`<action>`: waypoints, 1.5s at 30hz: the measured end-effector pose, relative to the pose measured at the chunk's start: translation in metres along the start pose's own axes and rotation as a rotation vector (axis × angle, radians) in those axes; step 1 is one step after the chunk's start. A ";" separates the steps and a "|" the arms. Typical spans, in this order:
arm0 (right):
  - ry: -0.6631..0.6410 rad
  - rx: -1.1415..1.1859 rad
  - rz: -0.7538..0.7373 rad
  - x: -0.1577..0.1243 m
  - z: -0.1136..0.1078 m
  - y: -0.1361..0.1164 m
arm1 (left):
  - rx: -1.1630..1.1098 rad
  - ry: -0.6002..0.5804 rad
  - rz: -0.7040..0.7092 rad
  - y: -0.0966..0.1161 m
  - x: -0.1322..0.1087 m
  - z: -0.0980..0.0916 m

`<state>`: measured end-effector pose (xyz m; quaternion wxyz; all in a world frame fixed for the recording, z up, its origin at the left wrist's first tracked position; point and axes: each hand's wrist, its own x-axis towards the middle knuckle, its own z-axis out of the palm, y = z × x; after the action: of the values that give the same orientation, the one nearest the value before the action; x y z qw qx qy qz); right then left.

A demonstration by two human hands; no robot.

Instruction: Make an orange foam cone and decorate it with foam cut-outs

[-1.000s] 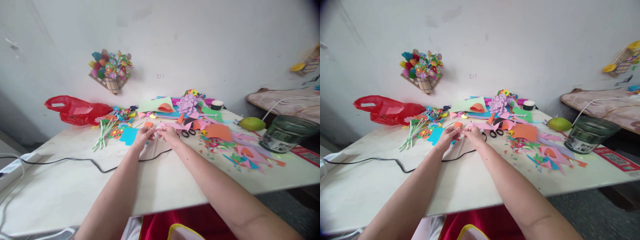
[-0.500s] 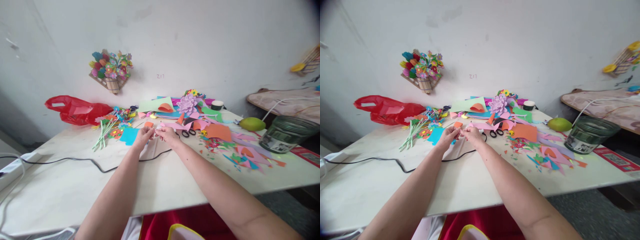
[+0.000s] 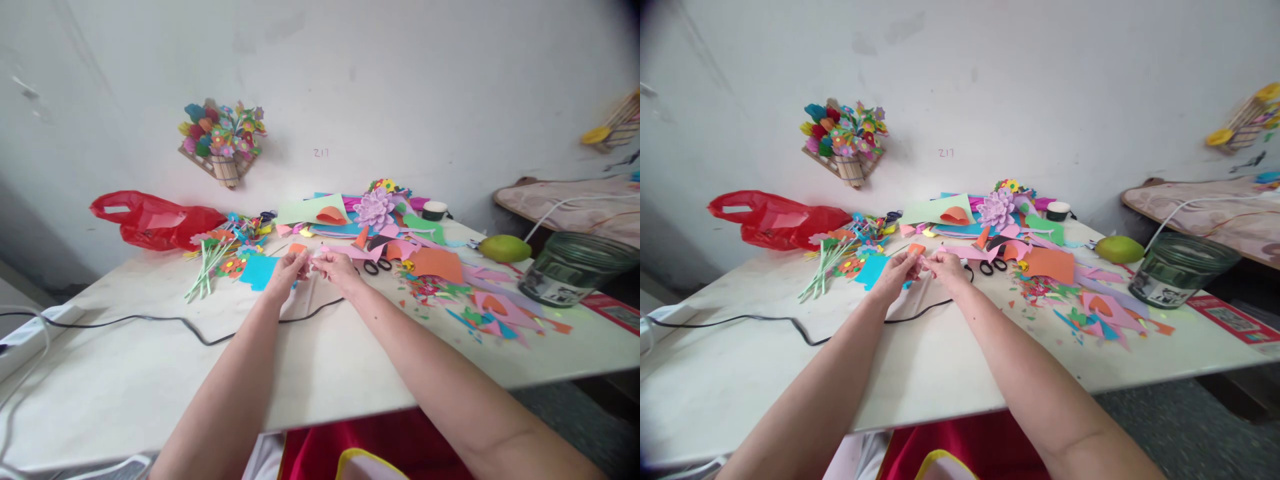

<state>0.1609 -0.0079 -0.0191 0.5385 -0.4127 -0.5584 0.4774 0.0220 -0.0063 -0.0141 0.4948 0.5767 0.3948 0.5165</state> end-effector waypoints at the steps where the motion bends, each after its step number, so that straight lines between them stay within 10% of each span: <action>1: -0.010 0.002 -0.001 0.000 0.000 0.000 | 0.006 -0.014 0.005 0.000 0.000 0.000; 6: -0.105 -0.015 0.042 0.004 -0.008 -0.004 | 0.029 -0.012 0.048 0.001 0.000 -0.001; 13: 0.220 -0.093 -0.055 0.015 -0.038 -0.012 | 0.172 0.004 0.057 0.001 0.001 -0.004; 21: -0.127 -0.274 0.005 0.005 -0.022 -0.008 | 0.402 -0.017 0.077 0.004 -0.003 0.003; 45: -0.118 -0.195 0.099 0.000 -0.015 -0.011 | 0.607 -0.011 0.047 -0.002 0.001 0.002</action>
<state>0.1768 -0.0089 -0.0085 0.4377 -0.4616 -0.6116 0.4703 0.0243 -0.0051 -0.0161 0.2898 0.7099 0.5150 0.3833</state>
